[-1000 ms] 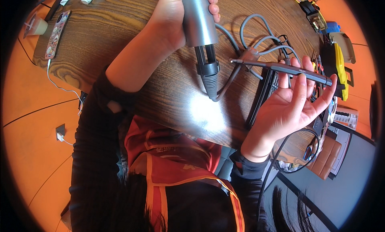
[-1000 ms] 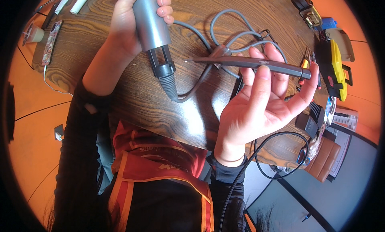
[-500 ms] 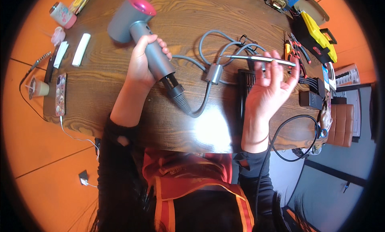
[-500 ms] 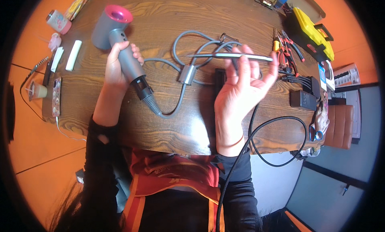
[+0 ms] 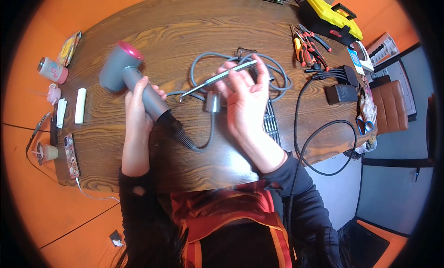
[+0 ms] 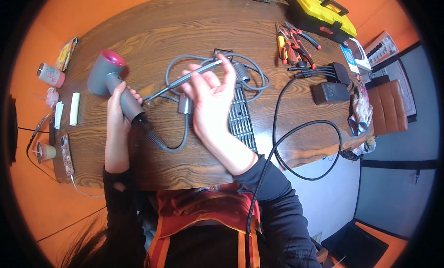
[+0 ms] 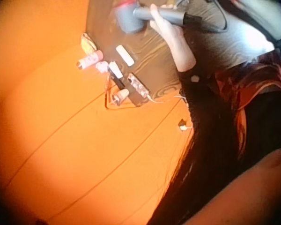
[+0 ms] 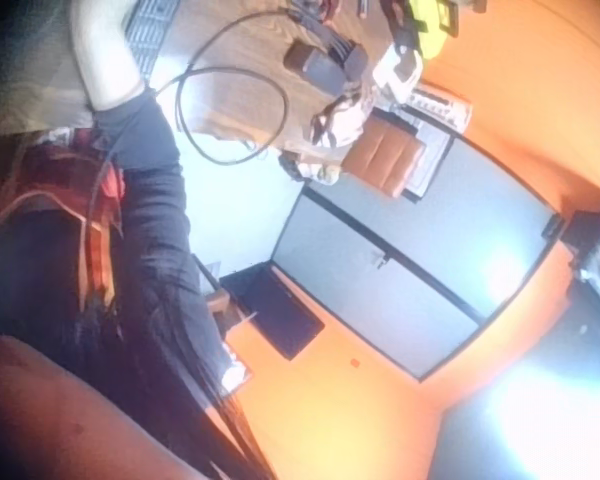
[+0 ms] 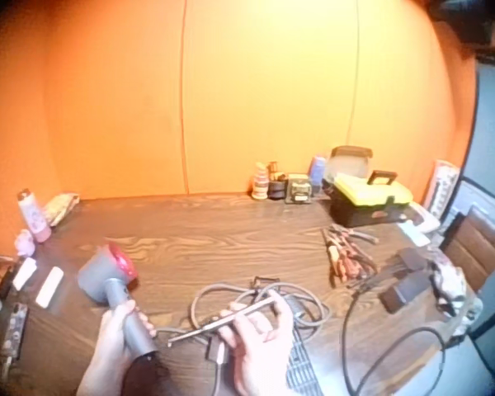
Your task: The person disassembles a hair dryer by removing the handle and internal components. They use a screwdriver to pry open the casing and remove parts, then reassemble the device by inserting components back into the handle and securing the casing.
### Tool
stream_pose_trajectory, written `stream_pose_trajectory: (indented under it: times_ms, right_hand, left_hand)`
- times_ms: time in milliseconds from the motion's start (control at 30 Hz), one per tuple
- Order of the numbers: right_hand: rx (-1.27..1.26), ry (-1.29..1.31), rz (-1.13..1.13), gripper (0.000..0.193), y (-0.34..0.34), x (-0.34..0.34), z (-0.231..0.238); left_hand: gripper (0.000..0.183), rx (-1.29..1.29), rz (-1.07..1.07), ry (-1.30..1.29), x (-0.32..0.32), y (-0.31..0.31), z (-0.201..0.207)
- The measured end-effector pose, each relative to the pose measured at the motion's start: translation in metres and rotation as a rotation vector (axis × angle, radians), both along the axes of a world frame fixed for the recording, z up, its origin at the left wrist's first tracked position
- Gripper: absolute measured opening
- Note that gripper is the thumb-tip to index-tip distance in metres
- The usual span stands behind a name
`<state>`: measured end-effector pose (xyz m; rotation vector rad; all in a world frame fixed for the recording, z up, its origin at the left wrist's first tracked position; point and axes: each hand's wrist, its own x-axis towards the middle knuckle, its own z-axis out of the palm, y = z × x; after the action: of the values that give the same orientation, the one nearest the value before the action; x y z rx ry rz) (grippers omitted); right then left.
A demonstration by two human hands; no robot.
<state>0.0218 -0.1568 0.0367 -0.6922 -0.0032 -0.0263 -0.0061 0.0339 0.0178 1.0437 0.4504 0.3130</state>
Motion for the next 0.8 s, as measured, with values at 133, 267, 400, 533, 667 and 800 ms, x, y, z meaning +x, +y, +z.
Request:
stream_pose_trajectory:
  times_ms: [133, 267, 400, 533, 667, 800]
  right_hand:
    - [-0.029, -0.029, -0.115, 0.059, -0.014, 0.015, -0.002]
    - [-0.025, -0.034, -0.190, 0.057, -0.026, 0.023, -0.004]
    - [-0.068, -0.058, -0.235, 0.058, -0.027, 0.027, -0.007]
    - [-0.093, -0.073, -0.270, 0.058, -0.027, 0.031, -0.009]
    - [-0.082, -0.058, -0.270, 0.058, -0.028, 0.034, -0.010]
    - [-0.052, -0.039, -0.250, 0.058, -0.027, 0.034, -0.010]
  left_hand:
    - [0.029, 0.098, -0.060, 0.094, 0.000, 0.000, -0.004]
    - [0.035, 0.416, -0.030, 0.152, 0.001, 0.009, -0.012]
    - [0.052, 0.788, 0.062, 0.247, 0.000, 0.013, -0.015]
    - [0.052, 1.098, 0.272, 0.253, 0.001, 0.002, -0.009]
    - [0.038, 1.575, 0.545, -0.104, 0.001, -0.019, 0.010]
    - [0.026, 1.676, 0.144, -0.425, 0.004, -0.048, 0.034]
